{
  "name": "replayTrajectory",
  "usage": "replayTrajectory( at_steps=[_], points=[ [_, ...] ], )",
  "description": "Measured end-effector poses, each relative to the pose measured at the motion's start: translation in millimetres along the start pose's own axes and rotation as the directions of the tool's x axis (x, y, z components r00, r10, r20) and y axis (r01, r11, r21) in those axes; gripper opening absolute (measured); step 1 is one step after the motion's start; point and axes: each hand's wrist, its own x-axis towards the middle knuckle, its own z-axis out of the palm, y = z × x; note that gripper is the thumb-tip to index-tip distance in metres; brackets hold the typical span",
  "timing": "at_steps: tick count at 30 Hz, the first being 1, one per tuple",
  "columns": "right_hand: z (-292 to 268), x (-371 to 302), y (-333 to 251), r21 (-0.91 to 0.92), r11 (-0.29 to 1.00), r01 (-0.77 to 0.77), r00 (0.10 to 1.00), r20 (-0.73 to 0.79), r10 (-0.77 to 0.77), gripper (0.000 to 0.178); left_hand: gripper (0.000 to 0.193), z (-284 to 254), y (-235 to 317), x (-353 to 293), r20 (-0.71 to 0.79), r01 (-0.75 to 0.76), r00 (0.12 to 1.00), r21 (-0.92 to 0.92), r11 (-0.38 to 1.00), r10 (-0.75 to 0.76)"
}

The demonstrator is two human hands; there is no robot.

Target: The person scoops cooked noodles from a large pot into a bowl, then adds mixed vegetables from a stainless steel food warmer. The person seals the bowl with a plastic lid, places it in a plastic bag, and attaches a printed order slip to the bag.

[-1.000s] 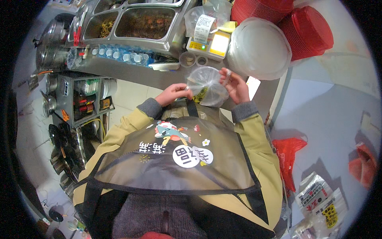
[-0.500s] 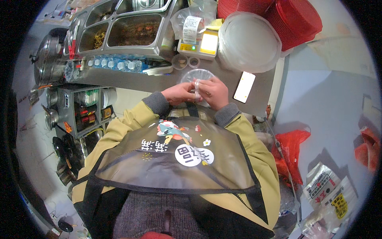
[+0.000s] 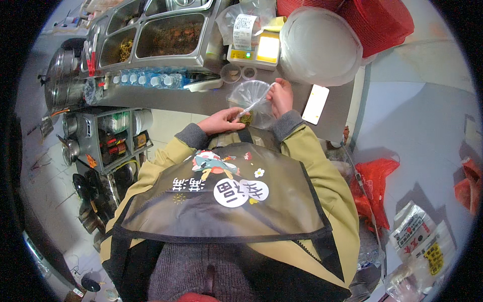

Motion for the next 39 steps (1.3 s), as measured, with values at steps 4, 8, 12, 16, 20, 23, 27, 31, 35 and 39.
replayTrajectory(
  at_steps=[4,8,12,16,20,23,27,31,35,39],
  points=[
    [6,12,-7,0.006,0.992,-0.126,0.979,-0.161,0.125,0.03,0.01,-6,-4,-9,0.053,-0.125,0.991,0.146,0.981,0.119],
    [7,28,-3,0.001,0.973,-0.229,0.96,-0.168,0.226,0.036,0.009,-6,-14,-17,0.064,-0.352,0.933,0.364,0.863,0.353],
    [15,18,-12,-0.55,0.833,0.065,0.998,0.047,-0.046,0.049,0.01,-10,-15,-16,-0.025,-0.203,0.973,0.377,0.904,0.229],
    [34,-23,-43,-0.676,0.658,0.331,0.901,0.435,-0.007,0.029,0.033,-4,5,-9,-0.093,-0.084,0.979,0.626,0.775,0.182],
    [40,-40,-61,-0.66,0.751,0.03,0.888,0.362,0.283,0.038,0.039,-1,15,9,-0.145,-0.091,0.977,0.382,0.92,0.157],
    [24,-25,-53,-0.226,0.939,-0.259,0.95,0.114,0.29,0.036,0.041,-14,2,13,-0.08,-0.113,0.982,0.469,0.876,0.17],
    [-25,17,-37,0.444,0.723,-0.53,0.826,0.076,0.558,0.019,0.04,-23,-27,14,-0.06,-0.125,0.985,0.417,0.9,0.165],
    [-52,58,-31,0.466,0.699,-0.542,0.814,0.083,0.575,0.017,0.038,-24,-32,17,-0.012,-0.169,0.981,0.437,0.883,0.193],
    [-41,46,-39,0.405,0.653,-0.641,0.76,0.211,0.615,0.019,0.038,-25,-19,10,-0.037,-0.144,0.982,0.502,0.852,0.188],
    [4,-21,-69,-0.381,0.916,-0.125,0.949,0.225,0.223,0.039,0.034,-16,6,8,-0.135,-0.235,0.953,0.23,0.944,0.27]
  ],
)
